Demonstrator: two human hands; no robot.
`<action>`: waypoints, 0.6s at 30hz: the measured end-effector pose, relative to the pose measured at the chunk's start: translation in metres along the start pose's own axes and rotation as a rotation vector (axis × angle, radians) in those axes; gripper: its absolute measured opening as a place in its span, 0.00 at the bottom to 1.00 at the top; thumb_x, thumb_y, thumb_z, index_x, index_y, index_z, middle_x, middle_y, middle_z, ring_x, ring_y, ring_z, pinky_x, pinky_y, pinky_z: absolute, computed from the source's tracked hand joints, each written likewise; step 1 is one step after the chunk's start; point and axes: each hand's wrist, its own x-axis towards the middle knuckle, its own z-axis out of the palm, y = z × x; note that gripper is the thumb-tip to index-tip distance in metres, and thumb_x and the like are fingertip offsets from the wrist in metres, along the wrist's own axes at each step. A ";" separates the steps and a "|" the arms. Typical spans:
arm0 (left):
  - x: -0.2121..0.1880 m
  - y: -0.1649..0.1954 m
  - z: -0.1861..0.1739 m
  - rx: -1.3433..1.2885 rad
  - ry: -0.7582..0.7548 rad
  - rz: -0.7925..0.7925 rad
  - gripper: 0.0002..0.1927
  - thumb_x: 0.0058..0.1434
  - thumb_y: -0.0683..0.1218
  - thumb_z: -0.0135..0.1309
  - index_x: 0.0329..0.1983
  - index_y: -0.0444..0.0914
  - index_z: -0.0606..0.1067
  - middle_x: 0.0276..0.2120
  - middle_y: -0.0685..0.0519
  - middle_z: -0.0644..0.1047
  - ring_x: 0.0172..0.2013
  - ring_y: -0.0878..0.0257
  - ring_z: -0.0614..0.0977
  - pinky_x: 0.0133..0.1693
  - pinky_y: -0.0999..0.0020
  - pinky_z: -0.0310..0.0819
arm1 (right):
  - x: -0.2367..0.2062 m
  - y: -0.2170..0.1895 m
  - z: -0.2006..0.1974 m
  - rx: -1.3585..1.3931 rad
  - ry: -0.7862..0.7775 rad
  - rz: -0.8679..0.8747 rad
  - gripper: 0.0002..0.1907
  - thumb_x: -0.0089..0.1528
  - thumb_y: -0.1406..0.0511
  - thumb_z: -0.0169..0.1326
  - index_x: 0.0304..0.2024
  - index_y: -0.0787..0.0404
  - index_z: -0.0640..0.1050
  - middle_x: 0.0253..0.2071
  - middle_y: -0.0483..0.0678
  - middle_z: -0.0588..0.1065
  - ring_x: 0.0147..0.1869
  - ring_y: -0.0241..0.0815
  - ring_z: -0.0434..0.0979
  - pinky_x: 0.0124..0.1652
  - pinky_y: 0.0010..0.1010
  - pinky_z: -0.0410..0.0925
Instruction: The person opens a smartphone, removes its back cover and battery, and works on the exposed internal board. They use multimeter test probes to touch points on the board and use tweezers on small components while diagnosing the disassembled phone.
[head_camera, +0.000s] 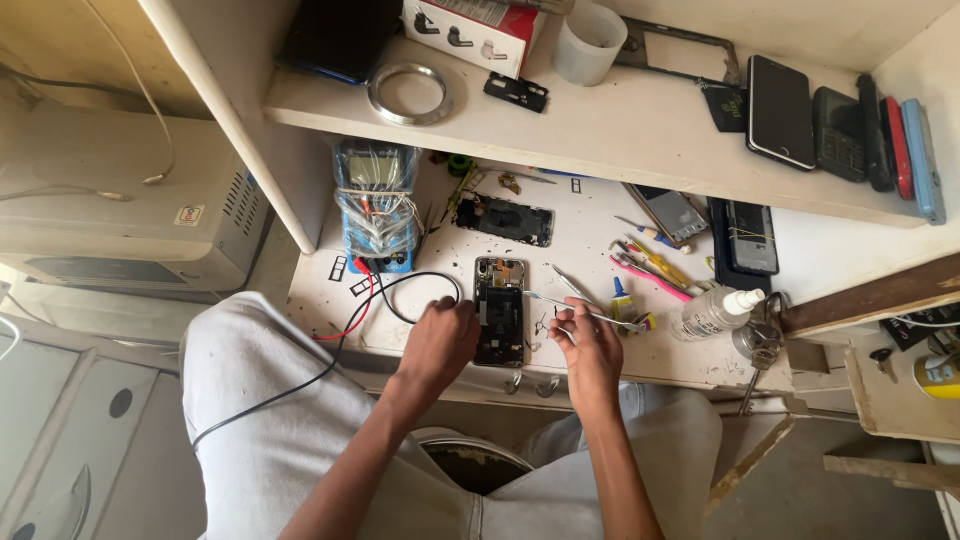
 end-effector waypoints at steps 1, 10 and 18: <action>-0.001 -0.003 0.000 0.009 0.012 0.012 0.10 0.65 0.45 0.52 0.44 0.34 0.74 0.40 0.38 0.76 0.44 0.41 0.77 0.46 0.50 0.73 | 0.001 0.000 0.001 -0.022 -0.011 -0.030 0.13 0.70 0.65 0.50 0.50 0.69 0.75 0.38 0.49 0.74 0.42 0.41 0.76 0.45 0.36 0.73; -0.005 -0.009 -0.004 0.422 0.068 0.243 0.35 0.66 0.62 0.42 0.65 0.32 0.66 0.59 0.35 0.67 0.59 0.43 0.67 0.57 0.44 0.58 | 0.028 -0.008 -0.002 -0.216 -0.104 -0.099 0.14 0.71 0.65 0.48 0.51 0.71 0.75 0.37 0.50 0.75 0.40 0.42 0.77 0.43 0.36 0.74; -0.013 -0.004 -0.008 0.503 0.028 0.223 0.35 0.67 0.63 0.39 0.67 0.34 0.65 0.63 0.36 0.66 0.63 0.44 0.65 0.60 0.45 0.56 | 0.025 -0.011 -0.008 -0.180 -0.153 -0.046 0.12 0.72 0.66 0.47 0.50 0.71 0.75 0.36 0.51 0.74 0.40 0.41 0.75 0.44 0.35 0.72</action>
